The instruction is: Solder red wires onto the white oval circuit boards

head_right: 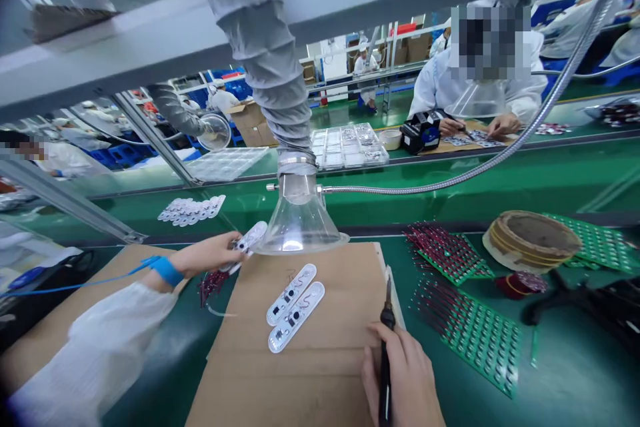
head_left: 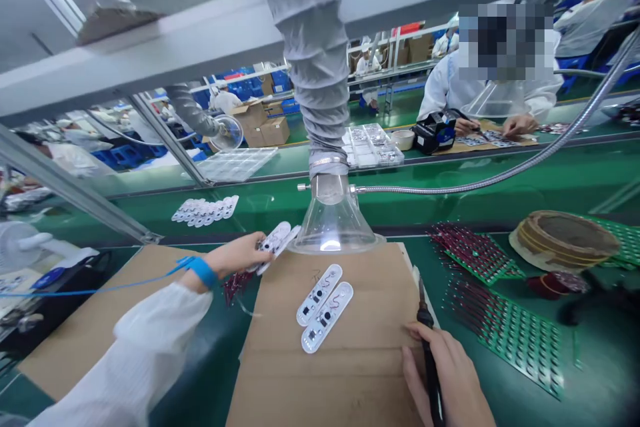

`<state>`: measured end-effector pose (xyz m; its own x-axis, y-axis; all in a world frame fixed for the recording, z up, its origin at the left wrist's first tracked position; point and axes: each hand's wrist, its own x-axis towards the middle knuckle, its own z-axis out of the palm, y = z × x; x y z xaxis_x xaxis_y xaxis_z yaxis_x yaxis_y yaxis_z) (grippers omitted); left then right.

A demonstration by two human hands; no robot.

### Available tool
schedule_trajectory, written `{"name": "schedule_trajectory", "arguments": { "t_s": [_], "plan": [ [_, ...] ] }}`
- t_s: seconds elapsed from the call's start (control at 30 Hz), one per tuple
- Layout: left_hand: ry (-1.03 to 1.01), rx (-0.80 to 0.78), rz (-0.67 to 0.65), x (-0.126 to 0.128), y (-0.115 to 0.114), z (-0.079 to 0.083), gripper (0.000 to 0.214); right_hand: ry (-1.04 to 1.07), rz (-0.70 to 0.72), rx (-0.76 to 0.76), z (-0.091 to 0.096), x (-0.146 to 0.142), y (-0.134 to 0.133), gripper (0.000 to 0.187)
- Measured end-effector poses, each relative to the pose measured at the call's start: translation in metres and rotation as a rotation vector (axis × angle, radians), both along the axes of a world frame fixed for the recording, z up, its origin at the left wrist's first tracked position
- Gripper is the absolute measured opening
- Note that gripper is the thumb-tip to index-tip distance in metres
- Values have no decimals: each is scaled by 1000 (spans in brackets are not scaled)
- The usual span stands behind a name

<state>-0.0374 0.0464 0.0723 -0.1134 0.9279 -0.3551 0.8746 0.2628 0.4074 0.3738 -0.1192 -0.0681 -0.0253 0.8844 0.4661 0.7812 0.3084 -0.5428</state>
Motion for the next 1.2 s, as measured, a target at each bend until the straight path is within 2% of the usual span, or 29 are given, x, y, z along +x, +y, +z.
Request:
{"name": "schedule_trajectory", "arguments": {
  "t_s": [0.07,0.13,0.2,0.27,0.4,0.47,0.53,0.6,0.77,0.83,1.0,1.2],
  "plan": [
    [-91,-17,-59,9,-33,-16,51,-9,-20,-20,-1,-5,-1,29],
    [-104,-5,-27,22,-58,-34,60,-28,-21,-36,-3,-8,-2,30],
    [-72,8,33,34,-75,-49,65,-58,-14,0,-3,-10,-2,29],
    [-87,21,41,37,-87,-58,59,-85,37,5,0,-10,-1,28],
    [-192,171,23,15,-103,-62,62,-62,90,-78,9,-7,-1,30],
    [-167,275,102,-2,-110,-59,62,-24,70,-90,12,-9,-1,30],
    [-117,308,192,-16,-115,-57,58,17,73,-105,14,-14,-1,29],
    [-98,269,170,-23,-119,-57,57,39,110,-147,18,-23,-3,28],
    [-107,191,-111,-14,-120,-66,55,86,203,-233,29,-53,-7,24],
    [-49,213,-116,-6,-114,-70,51,109,244,-280,33,-62,-8,25],
    [-4,247,-11,24,-92,-75,35,126,278,-302,42,-71,-2,25],
    [-124,264,-151,61,-87,-77,31,151,284,-321,43,-76,-1,32]
  ]
}}
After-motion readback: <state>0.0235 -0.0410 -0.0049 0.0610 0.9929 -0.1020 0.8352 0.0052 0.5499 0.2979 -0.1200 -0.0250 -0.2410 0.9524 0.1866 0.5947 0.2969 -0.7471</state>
